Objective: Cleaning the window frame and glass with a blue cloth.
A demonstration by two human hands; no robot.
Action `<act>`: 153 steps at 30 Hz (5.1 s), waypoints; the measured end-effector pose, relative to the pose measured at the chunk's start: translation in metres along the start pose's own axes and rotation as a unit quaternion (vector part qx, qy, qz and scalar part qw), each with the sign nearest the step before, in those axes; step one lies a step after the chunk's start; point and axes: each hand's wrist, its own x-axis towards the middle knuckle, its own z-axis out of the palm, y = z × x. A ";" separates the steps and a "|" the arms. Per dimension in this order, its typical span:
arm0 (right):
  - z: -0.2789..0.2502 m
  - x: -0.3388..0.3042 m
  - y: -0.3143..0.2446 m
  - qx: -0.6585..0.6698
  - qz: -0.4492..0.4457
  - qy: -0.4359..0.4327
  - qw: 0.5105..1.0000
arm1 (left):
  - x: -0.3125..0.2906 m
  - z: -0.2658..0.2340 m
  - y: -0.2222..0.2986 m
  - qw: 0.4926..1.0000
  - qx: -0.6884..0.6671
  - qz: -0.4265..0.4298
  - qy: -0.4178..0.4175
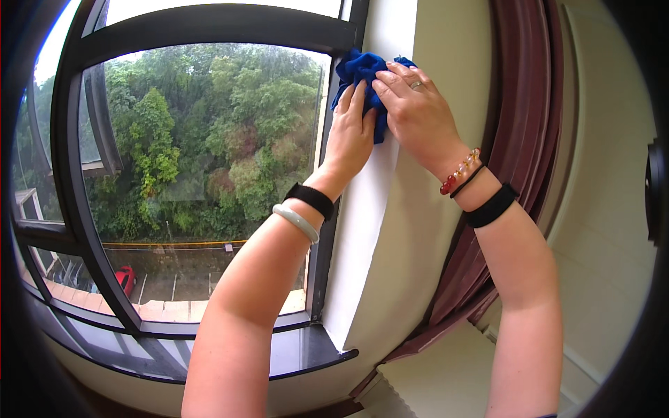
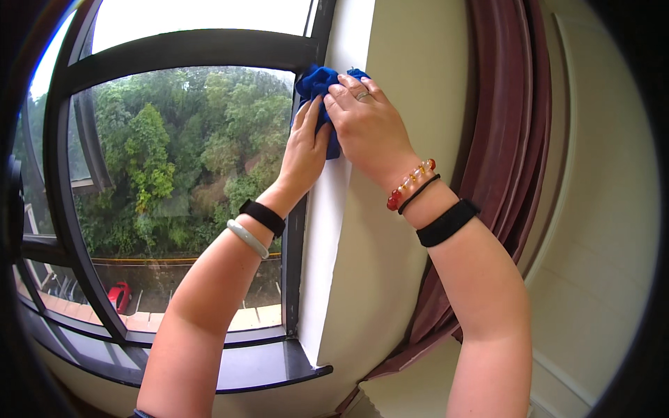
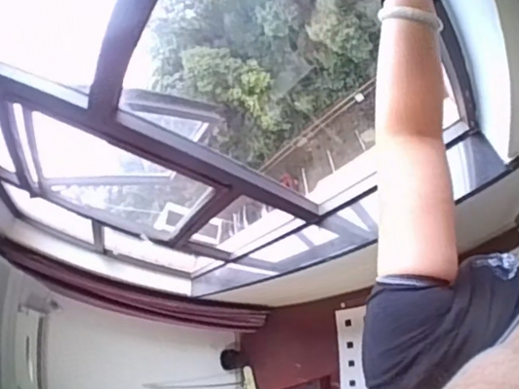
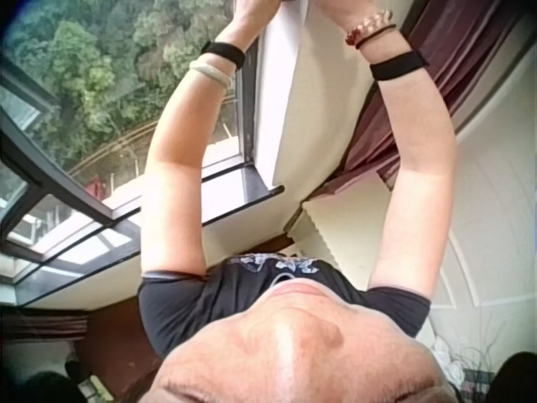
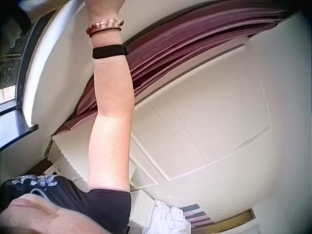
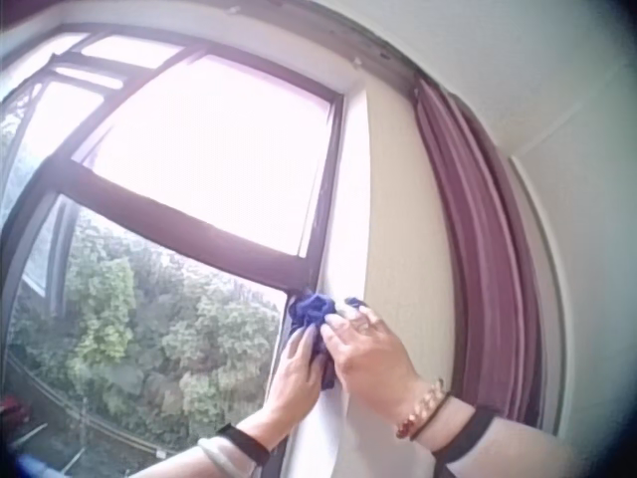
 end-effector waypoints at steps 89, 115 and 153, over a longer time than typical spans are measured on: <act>-0.030 -0.123 -0.134 0.140 0.026 -0.113 0.983 | -0.206 -0.006 0.008 0.993 0.026 -0.115 0.012; -0.043 -0.242 -0.270 0.328 -0.032 -0.272 0.904 | -0.402 -0.042 0.013 0.892 0.032 -0.428 -0.139; -0.041 -0.264 -0.311 0.339 0.003 -0.307 0.889 | -0.406 -0.070 -0.011 0.824 0.144 -0.356 -0.415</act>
